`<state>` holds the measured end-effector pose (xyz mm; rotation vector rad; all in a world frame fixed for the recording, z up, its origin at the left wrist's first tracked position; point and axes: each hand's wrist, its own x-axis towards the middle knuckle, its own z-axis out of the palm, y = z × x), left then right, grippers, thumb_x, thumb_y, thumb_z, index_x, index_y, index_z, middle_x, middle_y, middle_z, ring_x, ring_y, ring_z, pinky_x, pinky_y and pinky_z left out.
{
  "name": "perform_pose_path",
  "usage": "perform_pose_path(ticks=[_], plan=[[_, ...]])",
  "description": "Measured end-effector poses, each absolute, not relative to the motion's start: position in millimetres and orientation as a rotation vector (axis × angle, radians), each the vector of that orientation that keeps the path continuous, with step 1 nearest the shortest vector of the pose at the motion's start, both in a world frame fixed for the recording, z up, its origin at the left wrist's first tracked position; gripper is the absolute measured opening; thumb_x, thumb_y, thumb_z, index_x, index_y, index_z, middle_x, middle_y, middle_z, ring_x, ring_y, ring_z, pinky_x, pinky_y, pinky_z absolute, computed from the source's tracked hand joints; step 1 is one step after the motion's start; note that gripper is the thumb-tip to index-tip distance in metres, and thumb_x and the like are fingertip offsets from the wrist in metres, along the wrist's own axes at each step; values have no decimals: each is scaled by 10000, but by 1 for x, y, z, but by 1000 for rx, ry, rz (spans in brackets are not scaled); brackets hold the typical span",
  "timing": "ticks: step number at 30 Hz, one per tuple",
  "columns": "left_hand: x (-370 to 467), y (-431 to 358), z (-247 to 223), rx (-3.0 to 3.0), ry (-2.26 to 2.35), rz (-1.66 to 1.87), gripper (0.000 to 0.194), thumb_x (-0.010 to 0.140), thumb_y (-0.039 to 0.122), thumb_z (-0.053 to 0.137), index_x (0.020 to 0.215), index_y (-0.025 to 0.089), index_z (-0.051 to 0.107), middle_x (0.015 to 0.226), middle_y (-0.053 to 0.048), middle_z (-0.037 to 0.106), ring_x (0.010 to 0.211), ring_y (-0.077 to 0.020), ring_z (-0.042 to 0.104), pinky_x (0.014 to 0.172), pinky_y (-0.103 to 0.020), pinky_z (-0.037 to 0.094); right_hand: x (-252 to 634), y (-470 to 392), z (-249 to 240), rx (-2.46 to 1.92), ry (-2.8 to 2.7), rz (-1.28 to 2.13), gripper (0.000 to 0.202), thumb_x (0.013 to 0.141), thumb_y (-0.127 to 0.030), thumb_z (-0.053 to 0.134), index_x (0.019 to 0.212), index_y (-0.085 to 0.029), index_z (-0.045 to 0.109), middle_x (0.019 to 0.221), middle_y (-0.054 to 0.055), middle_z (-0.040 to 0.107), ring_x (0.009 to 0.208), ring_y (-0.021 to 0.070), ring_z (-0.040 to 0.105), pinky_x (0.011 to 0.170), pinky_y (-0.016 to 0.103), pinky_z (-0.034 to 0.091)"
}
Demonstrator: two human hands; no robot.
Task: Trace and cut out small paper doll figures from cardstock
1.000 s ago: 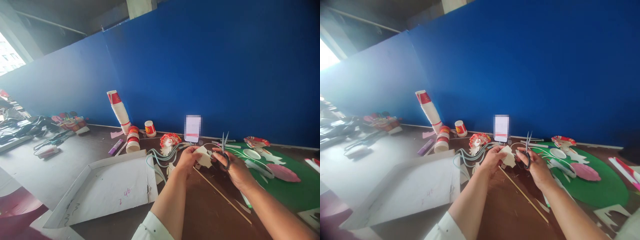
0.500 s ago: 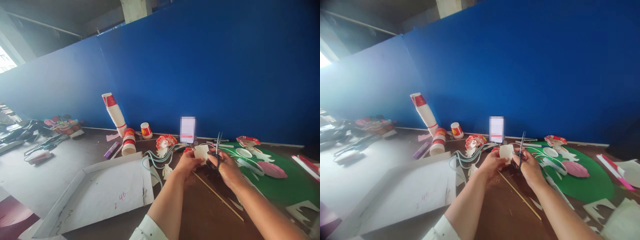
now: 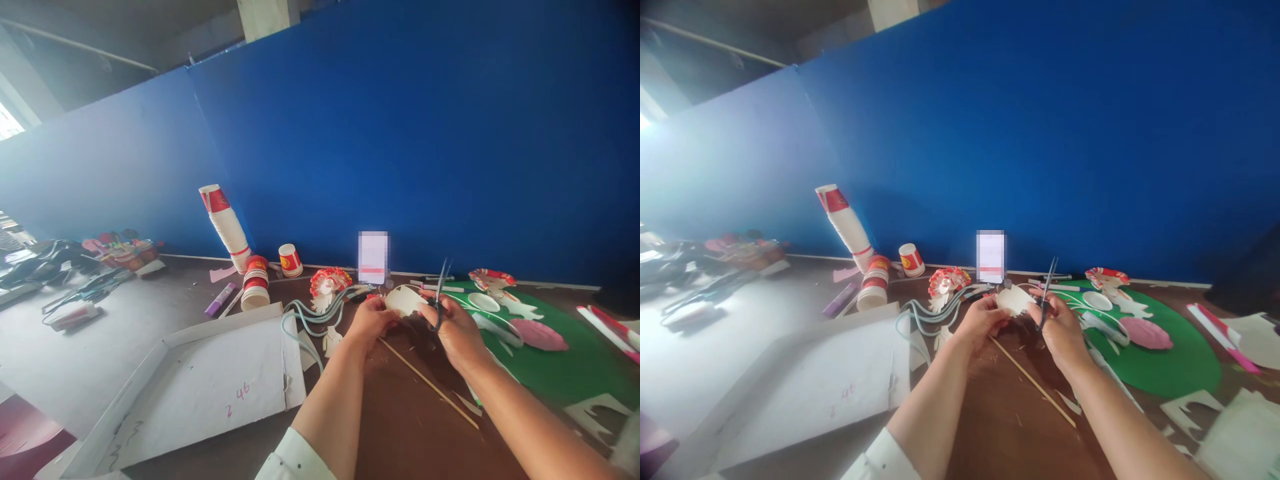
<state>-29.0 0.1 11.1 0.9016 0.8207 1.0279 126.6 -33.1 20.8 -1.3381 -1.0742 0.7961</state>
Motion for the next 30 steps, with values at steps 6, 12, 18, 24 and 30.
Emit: perform_pose_path(ticks=[6,12,18,24,30], plan=[[-26,6,7,764,794,1188,401,539,262,883,828,132,636,720,-24,669,559,-109,602,564,-231,469,122,-33,19,-1315,-1132,800,397,691,-398,742,1051,-250,661,925,25,739,813,218,679,744,327,534],[-27,4,9,682,732,1186,447,530,270,912,835,127,618,751,-37,669,601,-101,612,620,-233,495,121,-33,17,-1300,-1111,805,405,688,-393,758,1056,-269,643,1002,29,744,905,240,690,835,359,541],[-24,-2,9,786,755,1037,430,504,339,928,715,100,640,750,-74,666,696,-136,637,720,-267,514,118,-35,21,-1306,-1094,770,394,718,-401,734,1079,-265,653,983,37,754,893,248,705,749,343,559],[-25,0,8,736,751,1113,417,526,372,915,691,115,630,719,-61,659,678,-125,619,710,-266,498,118,-34,18,-1270,-1109,853,378,683,-392,770,1028,-288,657,1026,34,760,943,266,707,840,392,559],[-25,1,7,714,731,1171,417,528,390,902,701,117,639,685,-38,647,631,-101,594,665,-239,476,116,-32,9,-1244,-1120,923,423,659,-383,795,1037,-241,669,1018,49,769,998,281,696,879,395,537]])
